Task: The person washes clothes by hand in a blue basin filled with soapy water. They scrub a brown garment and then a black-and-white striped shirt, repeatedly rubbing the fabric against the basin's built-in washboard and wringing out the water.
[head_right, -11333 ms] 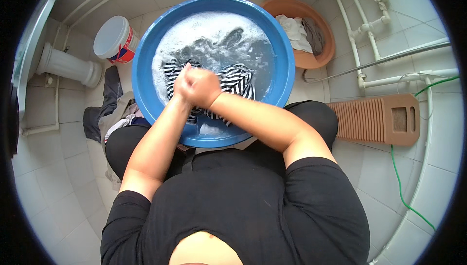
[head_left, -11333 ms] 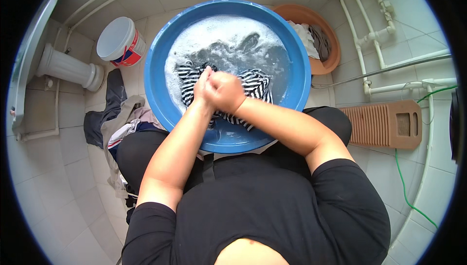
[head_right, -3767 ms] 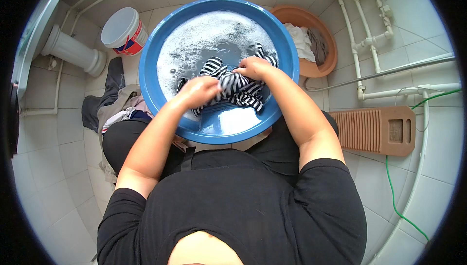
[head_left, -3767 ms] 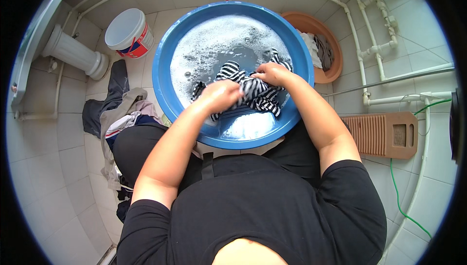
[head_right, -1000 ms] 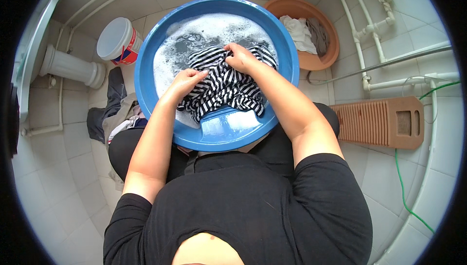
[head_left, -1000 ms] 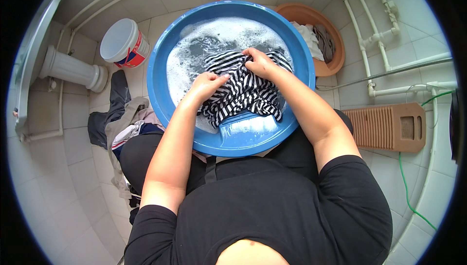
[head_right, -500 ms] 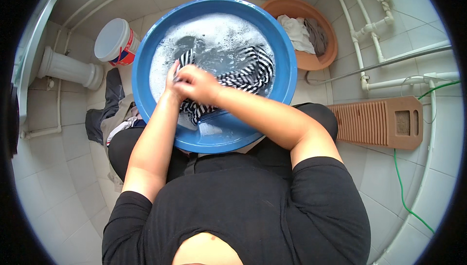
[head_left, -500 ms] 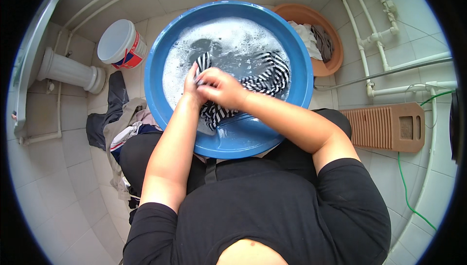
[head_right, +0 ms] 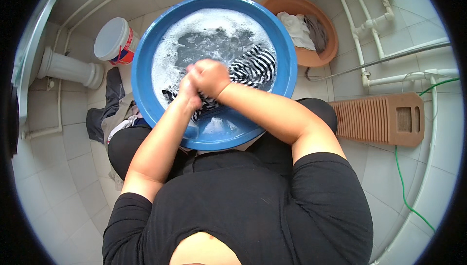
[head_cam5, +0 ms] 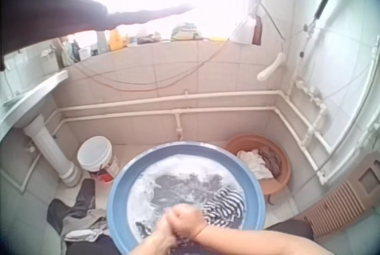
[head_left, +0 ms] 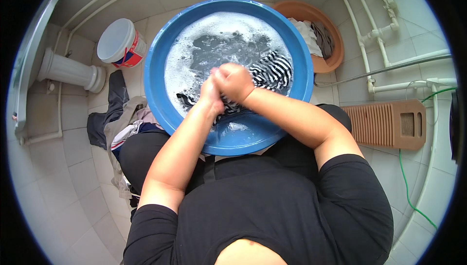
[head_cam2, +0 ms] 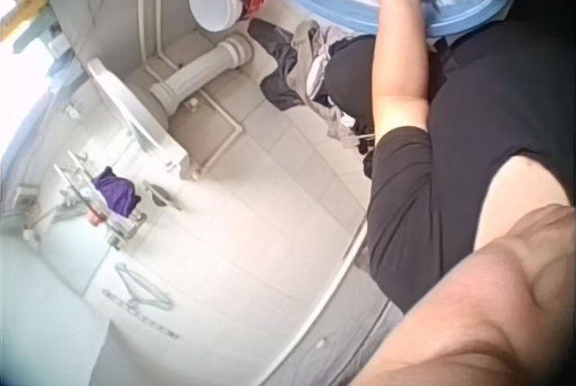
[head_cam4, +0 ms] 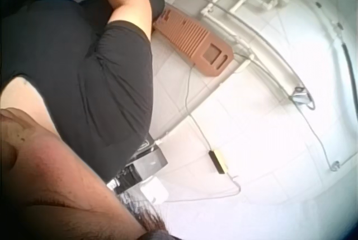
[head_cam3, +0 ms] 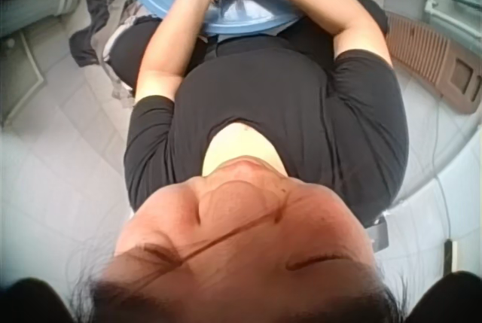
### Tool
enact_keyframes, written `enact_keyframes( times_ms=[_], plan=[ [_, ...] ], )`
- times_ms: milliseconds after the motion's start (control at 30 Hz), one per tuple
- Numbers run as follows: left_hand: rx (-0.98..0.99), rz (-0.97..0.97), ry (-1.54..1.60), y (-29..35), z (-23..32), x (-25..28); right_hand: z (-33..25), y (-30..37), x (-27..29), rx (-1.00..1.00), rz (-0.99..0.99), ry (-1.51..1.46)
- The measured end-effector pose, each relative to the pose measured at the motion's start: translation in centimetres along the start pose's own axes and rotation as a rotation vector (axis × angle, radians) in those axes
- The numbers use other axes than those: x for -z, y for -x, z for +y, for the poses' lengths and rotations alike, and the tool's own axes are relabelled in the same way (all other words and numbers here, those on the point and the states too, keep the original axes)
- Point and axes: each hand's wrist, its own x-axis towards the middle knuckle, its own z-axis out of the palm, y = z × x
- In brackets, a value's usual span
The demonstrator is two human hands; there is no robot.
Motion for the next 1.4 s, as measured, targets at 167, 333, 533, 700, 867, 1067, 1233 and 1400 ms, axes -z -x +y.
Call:
enact_keyframes(
  times_ms=[167, 333, 533, 700, 867, 1067, 1233, 1400],
  plan=[
    [-0.539, 0.017, -0.470, -1.6, -1.1, 5.0, -2.6, 1.6, -0.4, 0.263, -0.165, -0.059],
    [0.120, 0.118, -0.355, 2.0, 1.0, -3.1, 2.4, -2.9, 2.1, -0.173, -0.078, 0.042],
    [-0.150, -0.098, 0.061, 2.2, 6.8, -1.2, 8.7, -5.2, 5.9, -0.243, -0.454, 0.100],
    [-0.388, 0.310, 0.260, 1.0, 6.1, 1.9, 11.6, -2.8, 7.2, -0.280, -0.805, 0.585],
    [-0.206, 0.310, 0.004, -0.1, 3.9, 2.0, 9.8, -2.1, 5.3, -0.157, -0.446, 0.459],
    [-0.094, -0.001, 0.045, -0.3, 2.9, 1.8, -0.2, -0.2, 1.3, 0.255, -0.210, -0.257],
    [-0.080, -0.401, 0.226, 3.2, 2.0, -1.5, -4.1, 2.2, 2.0, 0.534, -0.292, -0.146],
    [-0.071, 0.041, 0.009, -0.4, 1.4, 0.7, -0.7, 0.7, 1.3, 0.532, -0.048, 0.035]
  ],
)
